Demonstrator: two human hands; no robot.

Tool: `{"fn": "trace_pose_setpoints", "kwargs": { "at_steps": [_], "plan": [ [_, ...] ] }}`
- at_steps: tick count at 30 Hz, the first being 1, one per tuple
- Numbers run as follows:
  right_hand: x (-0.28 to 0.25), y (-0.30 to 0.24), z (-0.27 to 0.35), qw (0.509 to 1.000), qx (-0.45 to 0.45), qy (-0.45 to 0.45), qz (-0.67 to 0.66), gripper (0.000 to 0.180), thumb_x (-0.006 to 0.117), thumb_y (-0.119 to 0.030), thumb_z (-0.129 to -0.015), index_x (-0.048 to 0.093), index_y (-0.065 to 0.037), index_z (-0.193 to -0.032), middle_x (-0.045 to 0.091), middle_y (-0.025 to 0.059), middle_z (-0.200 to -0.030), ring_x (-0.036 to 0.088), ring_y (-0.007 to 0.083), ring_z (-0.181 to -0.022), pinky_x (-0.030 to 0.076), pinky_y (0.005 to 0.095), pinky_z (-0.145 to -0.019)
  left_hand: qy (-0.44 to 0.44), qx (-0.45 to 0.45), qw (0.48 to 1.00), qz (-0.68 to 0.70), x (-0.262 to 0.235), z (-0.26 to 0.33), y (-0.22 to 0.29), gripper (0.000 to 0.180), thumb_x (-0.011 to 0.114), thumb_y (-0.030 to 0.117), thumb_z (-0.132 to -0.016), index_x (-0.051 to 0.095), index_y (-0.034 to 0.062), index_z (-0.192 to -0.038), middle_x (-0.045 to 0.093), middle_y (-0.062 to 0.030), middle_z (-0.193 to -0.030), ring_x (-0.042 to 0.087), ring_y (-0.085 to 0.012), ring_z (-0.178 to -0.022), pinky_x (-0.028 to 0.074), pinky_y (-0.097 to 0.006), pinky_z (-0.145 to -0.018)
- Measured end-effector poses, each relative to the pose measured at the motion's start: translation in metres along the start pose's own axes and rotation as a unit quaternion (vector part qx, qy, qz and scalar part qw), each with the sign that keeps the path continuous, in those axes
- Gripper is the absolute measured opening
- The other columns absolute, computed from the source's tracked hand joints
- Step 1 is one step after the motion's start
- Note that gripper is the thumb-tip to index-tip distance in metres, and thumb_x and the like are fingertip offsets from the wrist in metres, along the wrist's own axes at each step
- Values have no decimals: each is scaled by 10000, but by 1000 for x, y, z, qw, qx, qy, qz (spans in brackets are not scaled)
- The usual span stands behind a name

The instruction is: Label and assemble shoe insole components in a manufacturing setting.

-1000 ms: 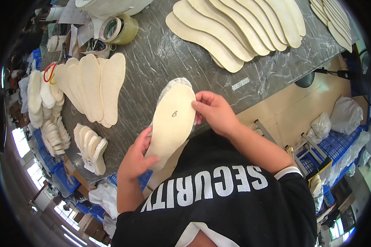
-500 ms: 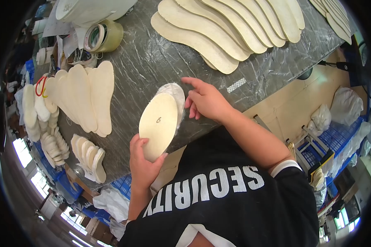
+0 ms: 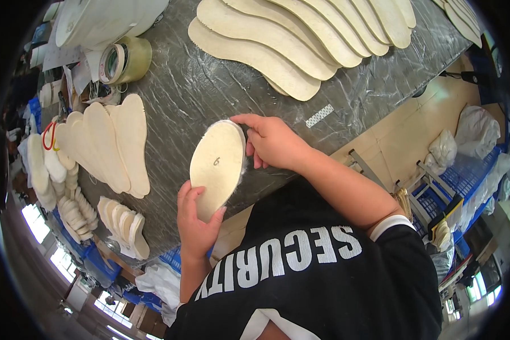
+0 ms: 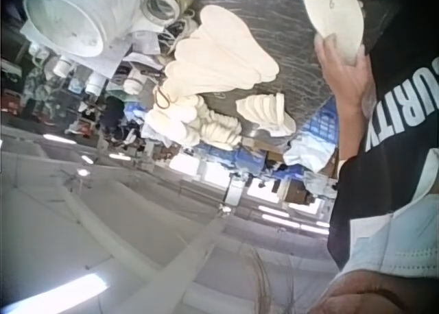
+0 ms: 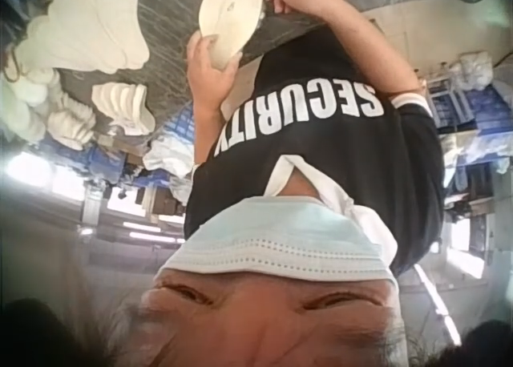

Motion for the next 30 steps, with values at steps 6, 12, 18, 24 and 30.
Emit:
{"fn": "trace_pose_setpoints", "kwargs": {
  "at_steps": [6, 12, 18, 24, 30],
  "plan": [
    [-1, 0, 0, 1000, 2, -1, -6, 405, 330, -37, -887, 450, -66, -1273, 547, 60, -715, 540, 105, -488, 460, 232, -442, -4, 7, 1000, -2, 2, -5, -2, 529, 743, 137, -619, 494, 20, -1072, 472, -221, -1177, 507, -378, -1033, 435, -398, -865],
    [-1, 0, 0, 1000, -4, -3, -5, 408, 329, -37, -887, 446, -61, -1277, 549, 63, -716, 540, 109, -489, 460, 234, -447, -5, 14, 1000, 2, 1, -7, -2, 535, 747, 139, -615, 495, 23, -1073, 472, -218, -1179, 509, -378, -1031, 435, -397, -865],
    [-3, 1, -1, 1000, -2, -8, 1, 417, 325, -40, -886, 444, -67, -1284, 550, 63, -706, 532, 109, -483, 449, 237, -447, -13, 11, 1000, -27, 1, -10, -1, 532, 752, 139, -611, 496, 27, -1064, 474, -216, -1175, 513, -378, -1025, 439, -398, -860],
    [-4, -1, 0, 1000, -3, -10, 7, 441, 324, -30, -866, 443, -73, -1289, 550, 62, -696, 523, 109, -474, 443, 240, -444, -21, 9, 999, -29, 2, -12, 2, 541, 763, 141, -596, 495, 28, -1052, 476, -211, -1166, 513, -379, -1020, 439, -397, -856],
    [-5, 1, 0, 1000, -9, -14, -4, 466, 323, -18, -852, 431, -77, -1301, 550, 61, -700, 521, 112, -481, 443, 246, -451, -41, 0, 999, -14, 1, -15, 4, 531, 757, 154, -608, 493, 26, -1050, 478, -210, -1163, 516, -377, -1016, 440, -394, -850]
  ]
}}
Point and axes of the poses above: each hand's wrist, its own z-axis away from the middle knuckle, its own x-axis out of the palm, y = z × x, the point moved 1 cm from there along -z, towards the middle knuckle
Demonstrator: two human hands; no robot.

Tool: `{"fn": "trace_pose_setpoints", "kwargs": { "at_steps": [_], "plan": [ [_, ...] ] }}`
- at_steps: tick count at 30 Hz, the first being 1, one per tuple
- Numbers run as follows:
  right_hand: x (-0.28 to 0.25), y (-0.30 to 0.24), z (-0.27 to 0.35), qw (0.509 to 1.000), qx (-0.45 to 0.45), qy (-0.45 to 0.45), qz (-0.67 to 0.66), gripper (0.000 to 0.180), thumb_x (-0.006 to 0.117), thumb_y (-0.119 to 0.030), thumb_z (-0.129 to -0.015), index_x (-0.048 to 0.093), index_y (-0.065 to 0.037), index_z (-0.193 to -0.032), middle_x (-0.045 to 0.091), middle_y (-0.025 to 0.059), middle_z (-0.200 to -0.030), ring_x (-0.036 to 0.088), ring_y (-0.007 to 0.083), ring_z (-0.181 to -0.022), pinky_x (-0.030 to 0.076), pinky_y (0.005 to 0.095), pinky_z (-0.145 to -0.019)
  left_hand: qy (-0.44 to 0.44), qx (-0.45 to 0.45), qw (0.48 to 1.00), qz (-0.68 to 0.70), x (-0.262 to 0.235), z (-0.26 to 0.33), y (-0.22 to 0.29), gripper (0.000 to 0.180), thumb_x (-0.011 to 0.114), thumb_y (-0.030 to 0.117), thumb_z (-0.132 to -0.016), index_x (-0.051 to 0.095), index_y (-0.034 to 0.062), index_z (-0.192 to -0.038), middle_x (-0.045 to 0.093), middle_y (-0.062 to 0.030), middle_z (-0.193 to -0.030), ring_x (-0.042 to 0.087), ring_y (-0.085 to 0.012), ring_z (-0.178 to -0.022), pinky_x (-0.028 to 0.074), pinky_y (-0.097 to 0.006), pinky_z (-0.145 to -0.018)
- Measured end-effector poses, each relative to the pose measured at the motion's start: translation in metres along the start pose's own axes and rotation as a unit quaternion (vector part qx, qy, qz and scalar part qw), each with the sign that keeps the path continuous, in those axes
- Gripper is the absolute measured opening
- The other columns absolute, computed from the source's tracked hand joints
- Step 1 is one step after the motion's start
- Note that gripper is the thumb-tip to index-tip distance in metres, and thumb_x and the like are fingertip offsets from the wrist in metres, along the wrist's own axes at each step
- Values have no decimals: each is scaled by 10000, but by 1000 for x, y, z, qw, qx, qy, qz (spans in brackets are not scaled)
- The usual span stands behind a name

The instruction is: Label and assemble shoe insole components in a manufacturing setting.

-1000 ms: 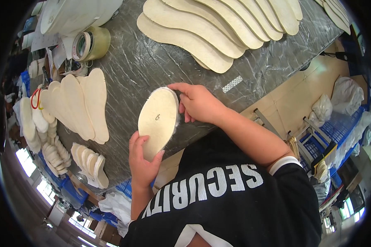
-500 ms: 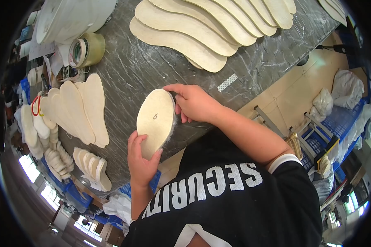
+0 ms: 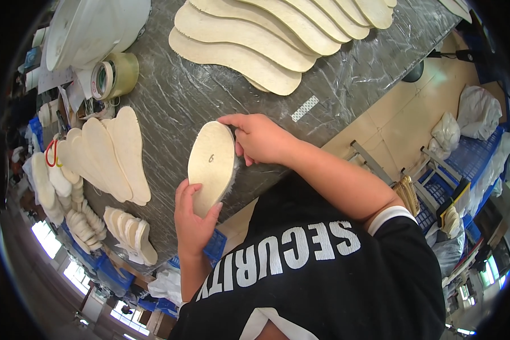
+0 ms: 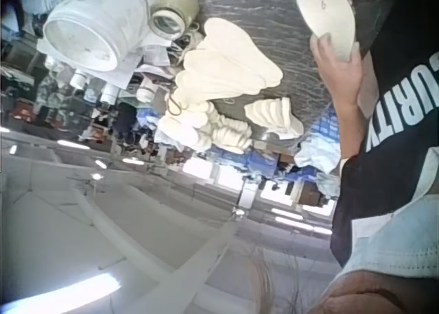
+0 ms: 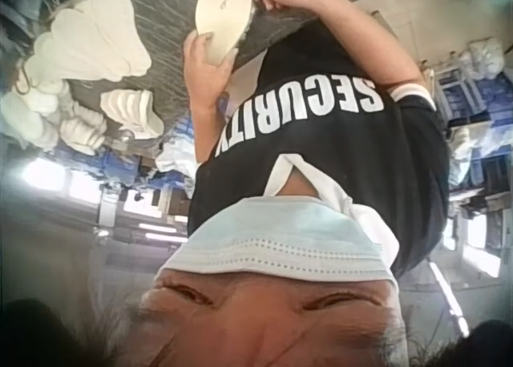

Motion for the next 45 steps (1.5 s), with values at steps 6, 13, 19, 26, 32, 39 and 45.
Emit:
{"fn": "trace_pose_setpoints", "kwargs": {
  "at_steps": [6, 13, 19, 26, 32, 39, 45],
  "plan": [
    [3, 2, 0, 1000, -19, 7, 7, 469, 311, -18, -834, 436, -34, -1286, 558, 77, -658, 530, 137, -472, 451, 273, -466, 5, 7, 1000, 1, 1, 1, -1, 515, 751, 170, -621, 496, 26, -1044, 486, -207, -1153, 521, -378, -1004, 444, -393, -837],
    [-2, 6, 3, 1000, -26, 1, -6, 506, 332, -9, -845, 367, -86, -1344, 555, 66, -717, 528, 111, -501, 445, 241, -461, -10, 11, 999, -48, -2, -3, 7, 485, 737, 175, -644, 499, 20, -1037, 489, -197, -1149, 522, -384, -990, 450, -397, -816],
    [-10, 18, 18, 996, -27, 47, -72, 486, 317, -13, -838, 360, -30, -1322, 557, 77, -721, 566, 132, -521, 459, 251, -467, -22, 11, 998, -53, -1, -6, 4, 487, 738, 179, -645, 505, 20, -1042, 488, -201, -1165, 523, -384, -999, 451, -399, -818],
    [3, 41, 41, 997, -19, 26, -66, 338, 390, -34, -885, 445, 1, -1217, 545, 69, -749, 566, 111, -561, 468, 235, -479, -18, 6, 997, -69, -1, -6, 6, 488, 737, 170, -646, 510, 16, -1050, 487, -206, -1176, 516, -374, -1029, 443, -397, -842],
    [18, 52, 48, 999, -33, 11, 10, 283, 460, -38, -868, 508, 23, -1140, 566, 59, -732, 575, 111, -569, 473, 238, -498, -40, -1, 996, -80, -3, -7, 1, 486, 730, 162, -657, 500, 14, -1060, 484, -205, -1187, 506, -376, -1047, 430, -393, -862],
    [45, 58, 54, 999, 31, -12, -16, 277, 526, -128, -878, 520, 66, -1076, 593, 73, -683, 586, 120, -512, 473, 246, -446, -71, -32, 997, 20, -8, -10, -3, 461, 713, 116, -678, 497, -6, -1067, 490, -199, -1174, 527, -318, -1029, 417, -345, -882],
    [63, 55, 41, 993, 30, 64, -97, 233, 515, -143, -881, 467, 56, -993, 593, 93, -668, 592, 133, -489, 465, 260, -395, -84, -46, 992, 84, -9, -11, -6, 437, 701, 71, -701, 488, -42, -1065, 477, -164, -1168, 496, -233, -1034, 400, -318, -893]
  ]
}}
Point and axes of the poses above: each hand's wrist, its own z-axis away from the middle knuckle, its own x-axis out of the palm, y = z × x, the point moved 1 cm from there along -z, towards the middle knuckle
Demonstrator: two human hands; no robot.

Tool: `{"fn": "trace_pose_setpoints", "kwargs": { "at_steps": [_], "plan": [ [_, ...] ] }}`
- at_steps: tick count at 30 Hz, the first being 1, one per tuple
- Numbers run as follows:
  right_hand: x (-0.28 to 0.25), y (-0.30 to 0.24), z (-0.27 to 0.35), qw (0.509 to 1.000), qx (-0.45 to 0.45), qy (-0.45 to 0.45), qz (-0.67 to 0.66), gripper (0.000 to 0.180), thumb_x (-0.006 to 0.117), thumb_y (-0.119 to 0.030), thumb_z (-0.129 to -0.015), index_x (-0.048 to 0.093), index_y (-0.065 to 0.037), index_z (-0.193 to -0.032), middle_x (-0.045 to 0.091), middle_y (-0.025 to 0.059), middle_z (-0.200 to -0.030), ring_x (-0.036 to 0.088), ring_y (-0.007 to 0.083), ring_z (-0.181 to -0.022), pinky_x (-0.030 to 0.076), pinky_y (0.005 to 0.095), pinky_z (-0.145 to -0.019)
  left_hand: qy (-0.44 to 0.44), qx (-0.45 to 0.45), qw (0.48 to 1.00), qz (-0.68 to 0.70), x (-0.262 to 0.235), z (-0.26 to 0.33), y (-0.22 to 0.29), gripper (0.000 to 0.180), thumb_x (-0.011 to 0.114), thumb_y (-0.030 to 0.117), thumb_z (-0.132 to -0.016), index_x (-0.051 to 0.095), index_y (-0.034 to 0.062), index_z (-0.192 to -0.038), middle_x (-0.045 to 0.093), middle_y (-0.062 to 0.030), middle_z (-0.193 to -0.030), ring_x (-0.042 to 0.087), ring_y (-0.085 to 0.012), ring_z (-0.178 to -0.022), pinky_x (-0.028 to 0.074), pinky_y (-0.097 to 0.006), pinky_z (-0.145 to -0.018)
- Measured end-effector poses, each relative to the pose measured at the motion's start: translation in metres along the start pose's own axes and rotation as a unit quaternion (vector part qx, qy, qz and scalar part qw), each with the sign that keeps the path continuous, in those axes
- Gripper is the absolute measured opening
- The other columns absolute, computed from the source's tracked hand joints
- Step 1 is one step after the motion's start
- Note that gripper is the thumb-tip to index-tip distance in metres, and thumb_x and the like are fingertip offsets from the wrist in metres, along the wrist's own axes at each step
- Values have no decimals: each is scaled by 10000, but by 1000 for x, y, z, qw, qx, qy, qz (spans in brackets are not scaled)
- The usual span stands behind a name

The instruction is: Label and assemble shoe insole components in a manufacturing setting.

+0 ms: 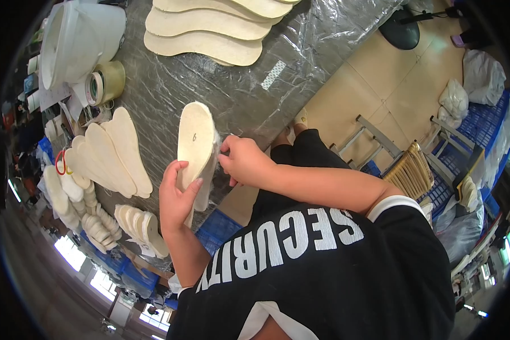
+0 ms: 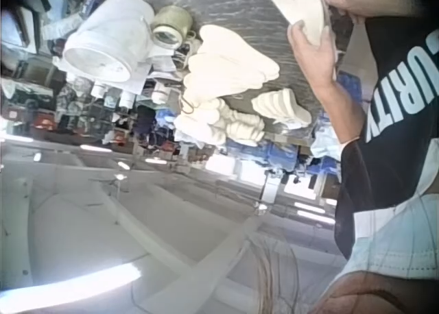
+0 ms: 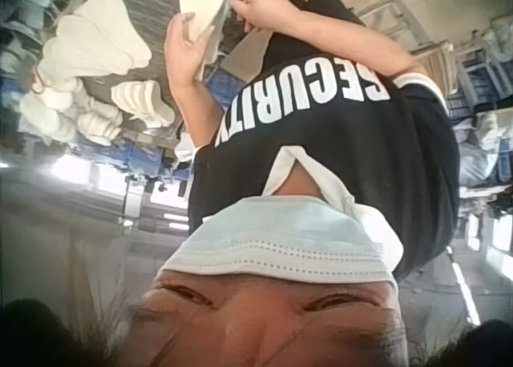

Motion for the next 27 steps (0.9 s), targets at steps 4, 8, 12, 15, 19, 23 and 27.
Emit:
{"fn": "trace_pose_setpoints", "kwargs": {
  "at_steps": [4, 8, 12, 15, 19, 23, 27],
  "plan": [
    [6, -5, -6, 999, -25, 35, 0, 188, 498, -89, -849, 483, 87, -916, 580, 126, -630, 600, 178, -459, 477, 294, -382, -1, 7, 1000, -11, 1, 0, 2, 439, 704, 74, -698, 489, -41, -1063, 474, -169, -1166, 490, -236, -1043, 398, -321, -897],
    [7, -5, -11, 998, -41, 45, 17, 132, 468, -73, -844, 479, 58, -838, 573, 128, -622, 604, 180, -459, 468, 296, -380, -6, -7, 1000, 23, 1, 0, -5, 447, 713, 80, -689, 496, -37, -1061, 474, -169, -1167, 488, -240, -1045, 397, -323, -900],
    [7, -3, -13, 999, -26, 43, 15, 120, 452, -66, -848, 482, 47, -821, 576, 126, -635, 609, 179, -469, 466, 297, -382, 8, 15, 1000, -10, -2, 0, -1, 440, 716, 66, -674, 512, -34, -1051, 476, -172, -1173, 488, -248, -1060, 402, -329, -897],
    [6, -4, -12, 999, -22, 42, 15, 125, 440, -63, -855, 483, 49, -820, 580, 122, -645, 610, 176, -478, 469, 297, -388, 24, 18, 999, 23, 0, 1, -5, 447, 720, 60, -661, 518, -31, -1050, 478, -179, -1176, 495, -259, -1062, 406, -336, -894],
    [7, -3, -11, 999, -23, 37, 15, 132, 432, -61, -861, 490, 57, -842, 584, 119, -656, 610, 173, -488, 476, 294, -399, 27, 30, 999, -22, 1, 0, -3, 461, 723, 59, -654, 516, -27, -1057, 484, -178, -1172, 504, -264, -1055, 408, -336, -892],
    [8, -2, -12, 999, -29, 25, -1, 144, 427, -56, -871, 498, 68, -884, 585, 122, -671, 606, 169, -496, 481, 287, -409, 29, 24, 998, -46, 5, 0, -6, 477, 728, 83, -640, 516, -12, -1057, 489, -173, -1178, 516, -293, -1050, 415, -346, -887],
    [8, -1, -12, 999, -38, 23, -13, 145, 415, -44, -880, 495, 74, -904, 582, 120, -683, 601, 169, -492, 487, 281, -415, 39, 30, 994, -95, 9, -1, -7, 491, 734, 109, -625, 517, 1, -1052, 491, -170, -1186, 515, -328, -1049, 423, -357, -877]
  ]
}}
Point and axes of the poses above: each hand's wrist, its own z-axis away from the middle knuckle, its own x-axis out of the palm, y = z × x, the point moved 1 cm from there along -z, towards the middle knuckle
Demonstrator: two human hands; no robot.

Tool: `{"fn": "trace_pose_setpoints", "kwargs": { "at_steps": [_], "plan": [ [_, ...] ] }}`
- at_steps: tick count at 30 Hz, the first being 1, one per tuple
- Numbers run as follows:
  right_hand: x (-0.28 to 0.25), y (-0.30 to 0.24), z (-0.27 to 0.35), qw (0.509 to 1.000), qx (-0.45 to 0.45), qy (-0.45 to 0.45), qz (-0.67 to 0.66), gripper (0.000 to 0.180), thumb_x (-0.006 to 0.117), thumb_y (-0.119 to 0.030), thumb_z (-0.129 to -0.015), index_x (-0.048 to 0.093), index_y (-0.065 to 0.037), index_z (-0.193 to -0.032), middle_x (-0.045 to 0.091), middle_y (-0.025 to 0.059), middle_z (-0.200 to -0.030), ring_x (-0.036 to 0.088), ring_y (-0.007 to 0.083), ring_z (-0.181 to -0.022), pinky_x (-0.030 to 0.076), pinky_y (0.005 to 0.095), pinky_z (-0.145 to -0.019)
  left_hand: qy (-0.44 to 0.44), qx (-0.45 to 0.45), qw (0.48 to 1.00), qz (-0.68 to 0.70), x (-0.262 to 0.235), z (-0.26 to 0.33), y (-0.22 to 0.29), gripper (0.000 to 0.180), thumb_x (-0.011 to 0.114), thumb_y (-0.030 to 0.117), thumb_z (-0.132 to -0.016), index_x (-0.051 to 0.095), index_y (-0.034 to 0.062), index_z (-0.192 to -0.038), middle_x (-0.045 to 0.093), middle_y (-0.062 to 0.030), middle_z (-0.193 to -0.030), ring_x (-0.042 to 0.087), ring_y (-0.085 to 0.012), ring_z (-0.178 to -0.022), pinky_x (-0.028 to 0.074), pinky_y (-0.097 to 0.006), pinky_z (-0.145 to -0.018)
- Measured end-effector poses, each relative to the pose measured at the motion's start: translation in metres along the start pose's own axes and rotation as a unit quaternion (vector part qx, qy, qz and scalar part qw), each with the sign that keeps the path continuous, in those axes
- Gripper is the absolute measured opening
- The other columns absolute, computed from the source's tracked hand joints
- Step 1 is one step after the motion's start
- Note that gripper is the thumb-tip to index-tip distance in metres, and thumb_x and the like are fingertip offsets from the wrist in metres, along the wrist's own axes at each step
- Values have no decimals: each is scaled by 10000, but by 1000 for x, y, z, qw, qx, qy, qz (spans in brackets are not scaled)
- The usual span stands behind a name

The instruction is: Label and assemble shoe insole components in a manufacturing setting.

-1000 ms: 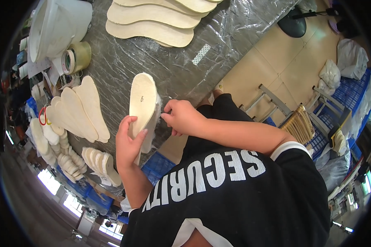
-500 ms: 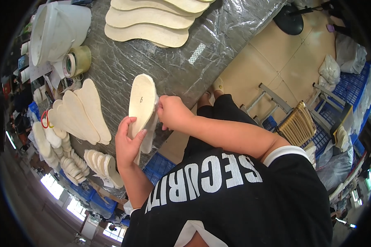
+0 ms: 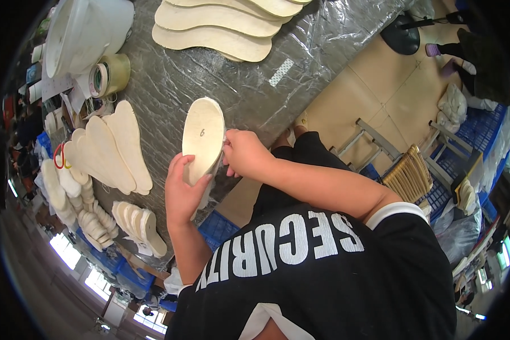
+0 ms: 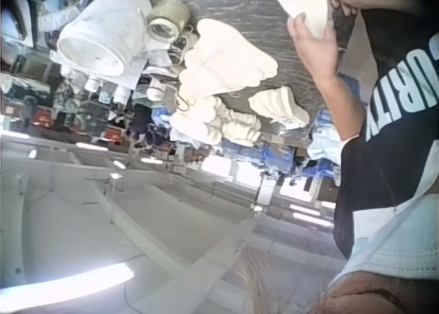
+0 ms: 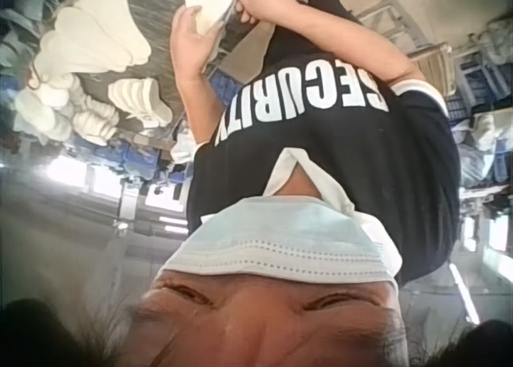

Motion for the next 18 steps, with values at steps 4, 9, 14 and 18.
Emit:
{"fn": "trace_pose_setpoints", "kwargs": {
  "at_steps": [4, 9, 14, 18],
  "plan": [
    [-3, 6, -3, 1000, 9, -6, -11, 144, 406, -36, -881, 488, 72, -928, 584, 120, -693, 599, 169, -491, 487, 278, -413, -2, -6, 1000, -26, 0, -2, 9, 499, 741, 112, -622, 519, 3, -1055, 492, -167, -1194, 513, -330, -1058, 427, -357, -874],
    [-6, -6, 4, 998, 63, 12, 3, 97, 464, -81, -867, 482, 13, -885, 582, 91, -679, 580, 170, -515, 481, 289, -456, 10, 2, 998, -59, 2, 2, 3, 514, 752, 137, -616, 526, 13, -1061, 486, -159, -1215, 509, -323, -1069, 430, -369, -877],
    [-11, -35, 12, 922, -118, 73, 362, 324, 668, -145, -718, 513, -29, -978, 609, 150, -810, 615, 321, -776, 468, 435, -683, 20, -14, 998, -59, 2, 5, 4, 523, 760, 130, -600, 530, 20, -1058, 488, -153, -1212, 505, -328, -1066, 432, -376, -875],
    [11, -51, 0, 719, -453, -47, 524, 667, 729, -191, -633, 421, -114, -1220, 525, 107, -1134, 442, 273, -1166, 306, 485, -979, -12, 14, 1000, -7, -6, 3, 11, 577, 770, 97, -574, 516, 23, -1087, 492, -154, -1189, 504, -334, -1057, 446, -384, -848]
  ]
}}
Point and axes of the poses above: each hand's wrist, its own z-axis away from the middle knuckle, its own x-axis out of the palm, y = z × x, the point moved 1 cm from there along -z, towards the middle knuckle
